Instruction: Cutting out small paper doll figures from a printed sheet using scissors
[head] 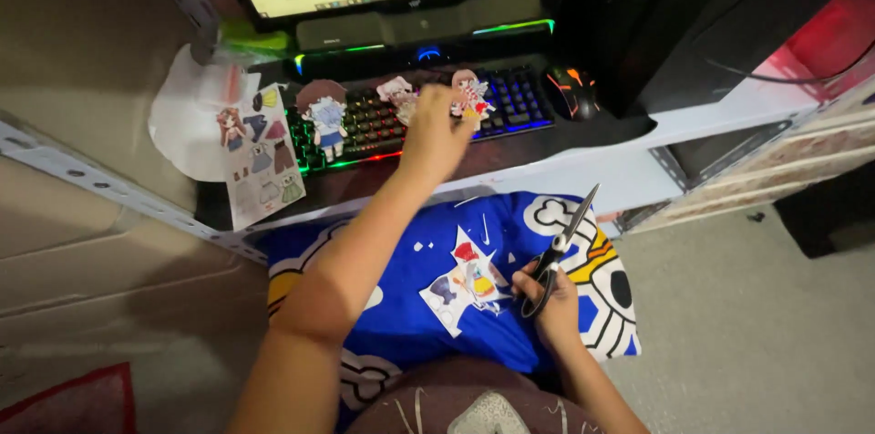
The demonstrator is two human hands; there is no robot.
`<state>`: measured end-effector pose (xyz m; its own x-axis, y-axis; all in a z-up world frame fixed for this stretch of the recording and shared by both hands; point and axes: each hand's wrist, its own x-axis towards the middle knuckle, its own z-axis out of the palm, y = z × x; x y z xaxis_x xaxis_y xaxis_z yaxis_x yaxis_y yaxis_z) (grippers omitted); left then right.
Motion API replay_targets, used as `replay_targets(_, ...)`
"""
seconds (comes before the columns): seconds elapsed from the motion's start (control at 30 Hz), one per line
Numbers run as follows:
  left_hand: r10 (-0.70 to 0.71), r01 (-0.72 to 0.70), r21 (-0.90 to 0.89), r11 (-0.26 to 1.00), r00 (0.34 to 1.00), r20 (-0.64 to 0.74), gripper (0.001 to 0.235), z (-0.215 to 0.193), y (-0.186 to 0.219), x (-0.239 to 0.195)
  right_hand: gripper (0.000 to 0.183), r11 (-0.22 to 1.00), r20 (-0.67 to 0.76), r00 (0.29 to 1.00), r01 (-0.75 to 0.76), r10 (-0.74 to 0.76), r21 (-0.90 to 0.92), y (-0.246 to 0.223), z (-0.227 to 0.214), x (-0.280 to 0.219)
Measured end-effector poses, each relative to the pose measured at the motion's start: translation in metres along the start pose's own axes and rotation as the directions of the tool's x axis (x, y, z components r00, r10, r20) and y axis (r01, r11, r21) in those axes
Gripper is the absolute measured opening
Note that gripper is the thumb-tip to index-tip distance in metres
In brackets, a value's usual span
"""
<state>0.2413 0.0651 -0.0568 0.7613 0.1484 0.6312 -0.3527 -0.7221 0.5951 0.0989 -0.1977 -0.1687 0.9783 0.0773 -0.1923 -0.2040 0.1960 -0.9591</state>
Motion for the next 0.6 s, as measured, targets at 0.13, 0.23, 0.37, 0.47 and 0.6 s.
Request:
replay_targets(0.13, -0.163, 0.167, 0.025, 0.986, 0.902, 0.400, 0.032, -0.039, 0.059, -0.075, 0.018, 0.985, -0.072, 0.995, 0.074, -0.064, 0.157, 0.018, -0.001, 0.010)
replay_targets(0.23, -0.322, 0.190, 0.264, 0.946, 0.664, 0.675, 0.038, -0.051, 0.065, -0.128, 0.018, 0.984, -0.042, 0.996, 0.083, -0.078, 0.154, 0.011, 0.002, 0.010)
replay_targets(0.37, -0.416, 0.326, 0.264, 0.908, 0.613, 0.672, 0.079, -0.062, 0.088, -0.159, 0.021, 0.998, -0.005, 0.998, 0.057, -0.057, -0.008, 0.015, 0.001, 0.014)
replay_targets(0.47, -0.365, 0.281, 0.233, 0.931, 0.728, 0.580, 0.078, -0.042, 0.073, -0.181, 0.025, 0.991, 0.044, 0.998, 0.052, -0.047, -0.121, 0.012, 0.007, 0.010)
replay_targets(0.6, -0.350, 0.222, 0.289, 0.931, 0.768, 0.536, 0.051, -0.024, 0.059, -0.192, 0.029, 0.978, 0.109, 0.994, 0.022, 0.000, -0.208, -0.008, 0.028, -0.012)
